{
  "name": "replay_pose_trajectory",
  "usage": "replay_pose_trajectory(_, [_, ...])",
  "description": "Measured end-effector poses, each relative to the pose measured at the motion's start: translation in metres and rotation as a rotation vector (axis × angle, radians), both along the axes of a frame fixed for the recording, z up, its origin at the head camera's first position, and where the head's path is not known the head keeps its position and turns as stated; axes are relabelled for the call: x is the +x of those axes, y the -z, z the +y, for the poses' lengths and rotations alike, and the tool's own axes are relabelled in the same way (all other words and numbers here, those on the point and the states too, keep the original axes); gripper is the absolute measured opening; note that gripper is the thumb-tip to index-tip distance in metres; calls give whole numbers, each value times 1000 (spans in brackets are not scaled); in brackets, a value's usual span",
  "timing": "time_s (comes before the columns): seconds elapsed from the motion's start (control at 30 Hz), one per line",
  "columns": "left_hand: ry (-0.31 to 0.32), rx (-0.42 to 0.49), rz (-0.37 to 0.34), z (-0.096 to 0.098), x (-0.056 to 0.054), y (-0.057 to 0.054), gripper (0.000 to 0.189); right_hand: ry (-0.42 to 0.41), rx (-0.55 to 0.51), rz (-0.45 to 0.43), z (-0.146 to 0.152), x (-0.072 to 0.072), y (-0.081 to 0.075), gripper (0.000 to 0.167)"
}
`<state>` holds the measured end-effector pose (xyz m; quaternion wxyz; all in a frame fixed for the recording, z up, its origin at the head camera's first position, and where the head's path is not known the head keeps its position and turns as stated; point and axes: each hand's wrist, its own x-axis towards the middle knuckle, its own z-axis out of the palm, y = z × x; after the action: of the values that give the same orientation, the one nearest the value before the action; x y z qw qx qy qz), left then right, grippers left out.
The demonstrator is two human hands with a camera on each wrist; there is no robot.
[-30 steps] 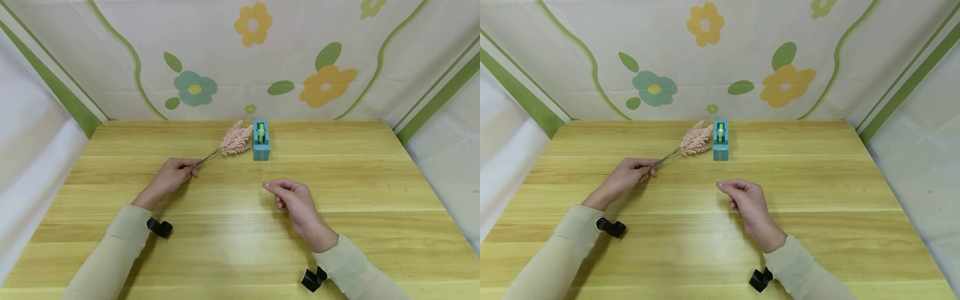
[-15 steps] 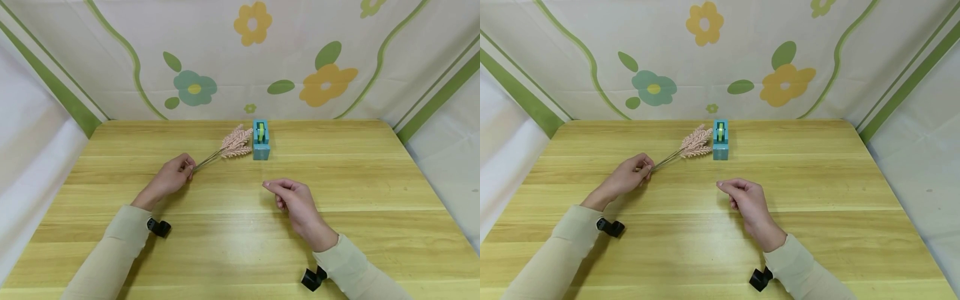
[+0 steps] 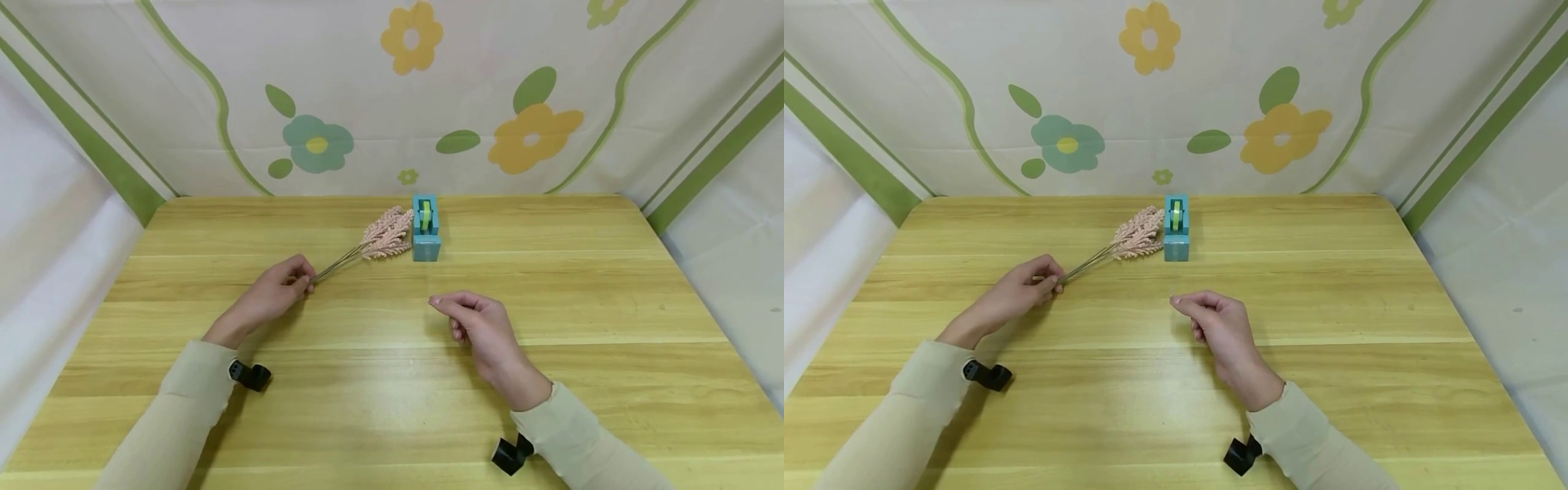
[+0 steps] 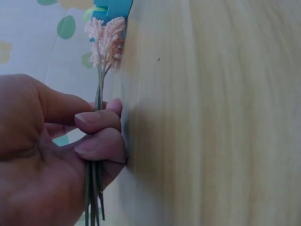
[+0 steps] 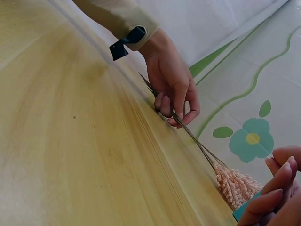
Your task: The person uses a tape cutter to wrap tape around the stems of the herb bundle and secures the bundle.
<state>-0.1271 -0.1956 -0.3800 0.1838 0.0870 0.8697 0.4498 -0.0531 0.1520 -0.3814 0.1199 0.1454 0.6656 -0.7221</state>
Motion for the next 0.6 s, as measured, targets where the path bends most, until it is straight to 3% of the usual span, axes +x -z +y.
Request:
replay_pose_trajectory(0.23, [15, -9, -48, 3, 1, -4, 23, 1, -7, -10, 0, -1, 0, 8])
replay_pose_trajectory(0.47, [44, -68, 59, 3, 2, -1, 14, -1, -5, -1, 0, -1, 0, 8])
replay_pose_trajectory(0.6, [19, -71, 106, 3, 2, 2, 13, 2, -8, 1, 0, -1, 1, 8])
